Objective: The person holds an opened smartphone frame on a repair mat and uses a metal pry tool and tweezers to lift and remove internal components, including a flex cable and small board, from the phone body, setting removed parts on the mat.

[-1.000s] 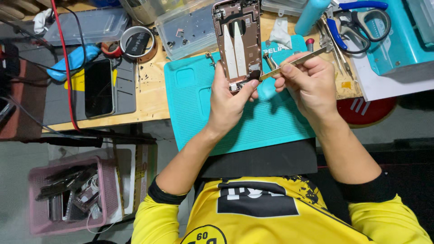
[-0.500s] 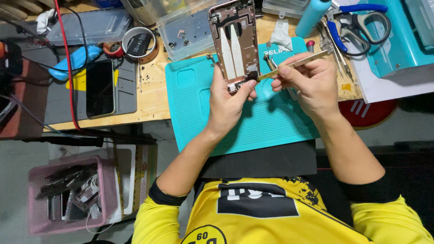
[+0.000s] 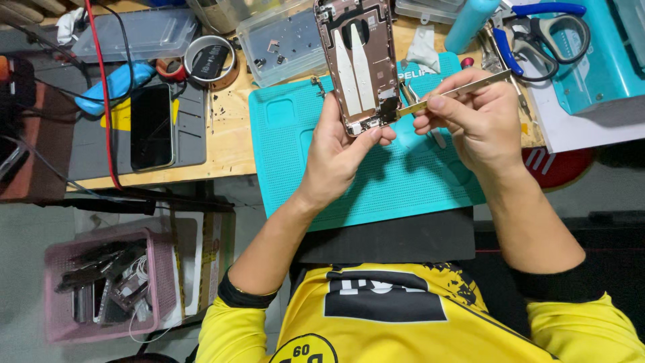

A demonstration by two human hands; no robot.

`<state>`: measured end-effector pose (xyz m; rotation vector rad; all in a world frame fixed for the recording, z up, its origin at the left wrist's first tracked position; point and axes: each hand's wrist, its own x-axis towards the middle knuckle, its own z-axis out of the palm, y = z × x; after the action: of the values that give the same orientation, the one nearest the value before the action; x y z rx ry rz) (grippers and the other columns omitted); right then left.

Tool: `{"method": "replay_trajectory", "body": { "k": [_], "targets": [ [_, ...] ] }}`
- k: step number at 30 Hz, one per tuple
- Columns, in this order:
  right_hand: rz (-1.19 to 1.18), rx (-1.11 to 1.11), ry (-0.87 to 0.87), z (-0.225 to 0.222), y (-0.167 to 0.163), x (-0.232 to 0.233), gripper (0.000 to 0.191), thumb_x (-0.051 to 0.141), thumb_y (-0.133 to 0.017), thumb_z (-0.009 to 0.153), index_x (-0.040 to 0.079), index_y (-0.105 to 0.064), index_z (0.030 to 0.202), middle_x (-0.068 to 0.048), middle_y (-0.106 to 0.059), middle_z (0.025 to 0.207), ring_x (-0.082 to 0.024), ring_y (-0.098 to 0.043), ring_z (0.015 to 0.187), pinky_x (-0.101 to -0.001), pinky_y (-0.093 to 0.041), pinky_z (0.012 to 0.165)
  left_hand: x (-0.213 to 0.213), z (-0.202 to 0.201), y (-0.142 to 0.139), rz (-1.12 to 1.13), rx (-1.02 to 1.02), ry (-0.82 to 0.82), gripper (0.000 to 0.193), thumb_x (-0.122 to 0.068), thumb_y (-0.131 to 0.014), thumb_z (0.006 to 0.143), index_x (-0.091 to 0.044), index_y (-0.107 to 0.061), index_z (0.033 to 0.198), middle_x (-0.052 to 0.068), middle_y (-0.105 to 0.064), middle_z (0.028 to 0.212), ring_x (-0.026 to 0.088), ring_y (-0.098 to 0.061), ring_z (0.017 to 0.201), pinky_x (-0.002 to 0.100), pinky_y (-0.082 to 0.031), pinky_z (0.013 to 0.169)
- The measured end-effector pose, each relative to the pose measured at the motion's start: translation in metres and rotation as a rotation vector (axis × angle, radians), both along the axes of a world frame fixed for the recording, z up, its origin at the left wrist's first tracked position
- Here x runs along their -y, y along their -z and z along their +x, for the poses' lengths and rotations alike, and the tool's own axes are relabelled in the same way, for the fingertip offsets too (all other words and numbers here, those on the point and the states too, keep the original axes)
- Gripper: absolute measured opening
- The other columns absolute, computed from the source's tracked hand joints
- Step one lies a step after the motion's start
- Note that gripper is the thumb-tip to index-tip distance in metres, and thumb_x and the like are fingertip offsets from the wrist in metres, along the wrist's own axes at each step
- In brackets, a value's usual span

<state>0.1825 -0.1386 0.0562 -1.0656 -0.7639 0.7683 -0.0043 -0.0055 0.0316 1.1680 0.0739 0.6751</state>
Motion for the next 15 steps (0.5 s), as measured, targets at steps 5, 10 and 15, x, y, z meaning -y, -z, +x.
{"method": "replay_trajectory", "body": {
  "k": [5, 10, 15],
  "targets": [
    [0.017, 0.086, 0.060, -0.005, -0.001, 0.003, 0.007, -0.004, -0.069, 0.103, -0.007, -0.065, 0.108, -0.017, -0.071, 0.098, -0.025, -0.075, 0.084, -0.0368, -0.065, 0.077, -0.001, -0.004, -0.005, 0.020, 0.029, 0.028, 0.046, 0.001, -0.053, 0.109, 0.001, -0.033, 0.150, 0.015, -0.064, 0.131, 0.021, -0.070, 0.111, 0.036, -0.060, 0.098],
    [0.049, 0.128, 0.073, -0.008, -0.002, 0.005, 0.007, -0.006, -0.069, 0.103, -0.007, -0.064, 0.108, -0.018, -0.071, 0.099, -0.026, -0.076, 0.081, -0.0383, -0.066, 0.079, 0.000, -0.006, -0.010, 0.024, 0.037, 0.023, 0.046, 0.000, -0.053, 0.109, 0.001, -0.032, 0.151, 0.016, -0.065, 0.130, 0.022, -0.070, 0.111, 0.036, -0.060, 0.098],
    [0.062, 0.062, 0.063, -0.008, -0.002, 0.006, 0.007, -0.005, -0.069, 0.102, -0.007, -0.065, 0.108, -0.018, -0.072, 0.100, -0.026, -0.075, 0.082, -0.0385, -0.066, 0.079, 0.001, -0.008, -0.010, 0.028, 0.031, 0.029, 0.046, -0.001, -0.052, 0.109, 0.001, -0.031, 0.150, 0.015, -0.064, 0.131, 0.021, -0.070, 0.110, 0.036, -0.059, 0.097]
  ]
}}
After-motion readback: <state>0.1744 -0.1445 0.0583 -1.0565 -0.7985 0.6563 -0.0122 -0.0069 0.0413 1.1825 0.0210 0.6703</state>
